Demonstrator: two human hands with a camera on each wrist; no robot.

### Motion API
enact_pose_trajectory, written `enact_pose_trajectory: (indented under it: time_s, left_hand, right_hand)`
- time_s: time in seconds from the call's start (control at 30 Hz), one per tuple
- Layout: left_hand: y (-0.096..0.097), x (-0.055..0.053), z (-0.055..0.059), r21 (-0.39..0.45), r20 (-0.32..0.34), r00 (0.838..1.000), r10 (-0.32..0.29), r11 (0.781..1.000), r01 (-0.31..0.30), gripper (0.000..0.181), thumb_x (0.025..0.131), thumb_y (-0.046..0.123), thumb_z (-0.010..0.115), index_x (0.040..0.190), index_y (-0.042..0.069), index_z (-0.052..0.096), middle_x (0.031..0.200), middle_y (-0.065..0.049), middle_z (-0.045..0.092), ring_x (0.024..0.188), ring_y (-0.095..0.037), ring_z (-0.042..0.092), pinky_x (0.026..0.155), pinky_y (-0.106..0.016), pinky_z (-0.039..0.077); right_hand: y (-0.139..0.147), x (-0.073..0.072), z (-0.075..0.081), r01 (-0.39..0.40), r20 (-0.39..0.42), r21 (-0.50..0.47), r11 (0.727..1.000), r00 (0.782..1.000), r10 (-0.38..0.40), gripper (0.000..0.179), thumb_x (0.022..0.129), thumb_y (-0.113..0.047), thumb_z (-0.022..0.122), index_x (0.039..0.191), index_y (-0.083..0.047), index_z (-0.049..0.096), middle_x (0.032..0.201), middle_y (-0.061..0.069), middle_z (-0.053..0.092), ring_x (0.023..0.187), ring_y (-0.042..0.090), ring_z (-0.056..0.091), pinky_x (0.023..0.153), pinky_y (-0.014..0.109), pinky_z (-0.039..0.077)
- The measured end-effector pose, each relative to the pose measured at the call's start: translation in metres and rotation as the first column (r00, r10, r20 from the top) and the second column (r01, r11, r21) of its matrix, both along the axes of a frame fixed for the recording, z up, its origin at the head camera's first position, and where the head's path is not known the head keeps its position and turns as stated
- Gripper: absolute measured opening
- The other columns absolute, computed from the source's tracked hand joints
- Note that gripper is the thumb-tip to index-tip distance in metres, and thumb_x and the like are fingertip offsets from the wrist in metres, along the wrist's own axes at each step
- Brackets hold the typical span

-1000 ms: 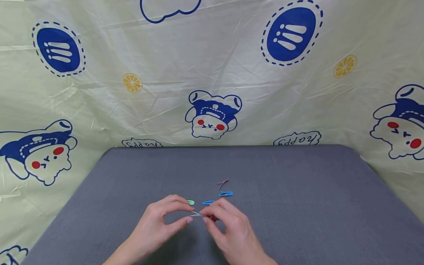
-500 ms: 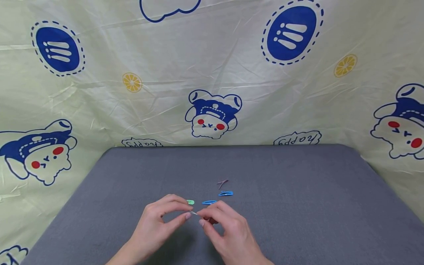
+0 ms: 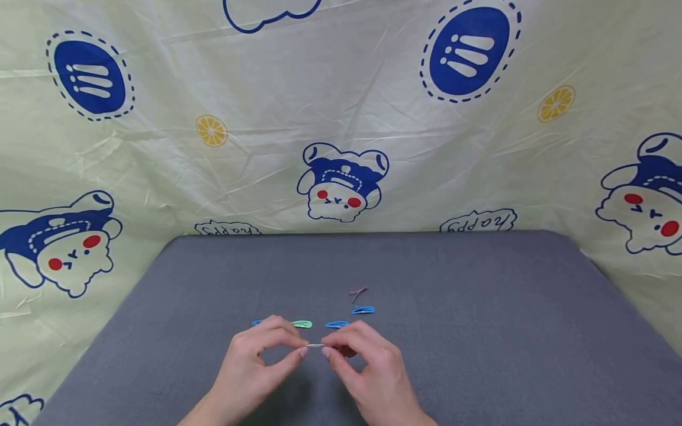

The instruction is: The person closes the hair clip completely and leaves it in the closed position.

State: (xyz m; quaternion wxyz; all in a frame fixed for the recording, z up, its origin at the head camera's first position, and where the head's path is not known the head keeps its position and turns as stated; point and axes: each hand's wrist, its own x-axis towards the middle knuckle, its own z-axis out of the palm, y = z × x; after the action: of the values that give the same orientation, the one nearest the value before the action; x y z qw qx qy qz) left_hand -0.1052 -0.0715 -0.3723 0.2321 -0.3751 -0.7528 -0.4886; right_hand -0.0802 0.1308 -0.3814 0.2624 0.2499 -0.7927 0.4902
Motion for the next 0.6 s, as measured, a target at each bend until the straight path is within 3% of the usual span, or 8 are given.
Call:
enact_pose_trajectory:
  time_s: [0.23, 0.43, 0.6]
  left_hand:
    - [0.0021, 0.0012, -0.0017, 0.031, -0.006, 1.0, -0.02, 0.999, 0.02, 0.021, 0.076, -0.006, 0.078, 0.086, 0.012, 0.074, 0.084, 0.003, 0.066, 0.08, -0.011, 0.062, 0.072, -0.022, 0.052]
    - [0.003, 0.004, 0.0005, 0.049, 0.084, 0.996, -0.024, 0.999, 0.02, 0.019, 0.081, 0.0, 0.078, 0.087, 0.017, 0.075, 0.087, 0.01, 0.066, 0.083, -0.008, 0.061, 0.073, -0.025, 0.053]
    - [0.0001, 0.001, 0.001, 0.049, 0.097, 0.993, -0.072, 0.997, 0.067, 0.017, 0.083, 0.001, 0.077, 0.088, 0.017, 0.075, 0.088, 0.009, 0.066, 0.084, -0.008, 0.061, 0.072, -0.025, 0.053]
  right_hand:
    - [-0.0009, 0.0005, -0.0019, -0.016, -0.008, -0.069, 0.998, 1.0, 0.015, 0.029, 0.08, 0.005, 0.078, 0.098, -0.017, 0.073, 0.093, -0.006, 0.066, 0.077, 0.008, 0.059, 0.068, 0.018, 0.049]
    - [-0.0033, -0.0011, -0.0049, -0.049, -0.089, -0.13, 0.99, 0.995, 0.037, 0.034, 0.076, 0.014, 0.076, 0.097, -0.013, 0.073, 0.092, -0.002, 0.066, 0.077, 0.01, 0.059, 0.067, 0.019, 0.049]
    - [-0.0014, -0.0001, -0.0056, -0.085, 0.012, -0.124, 0.989, 0.996, 0.087, 0.03, 0.082, 0.009, 0.073, 0.098, -0.016, 0.071, 0.094, -0.001, 0.066, 0.08, 0.011, 0.06, 0.068, 0.021, 0.05]
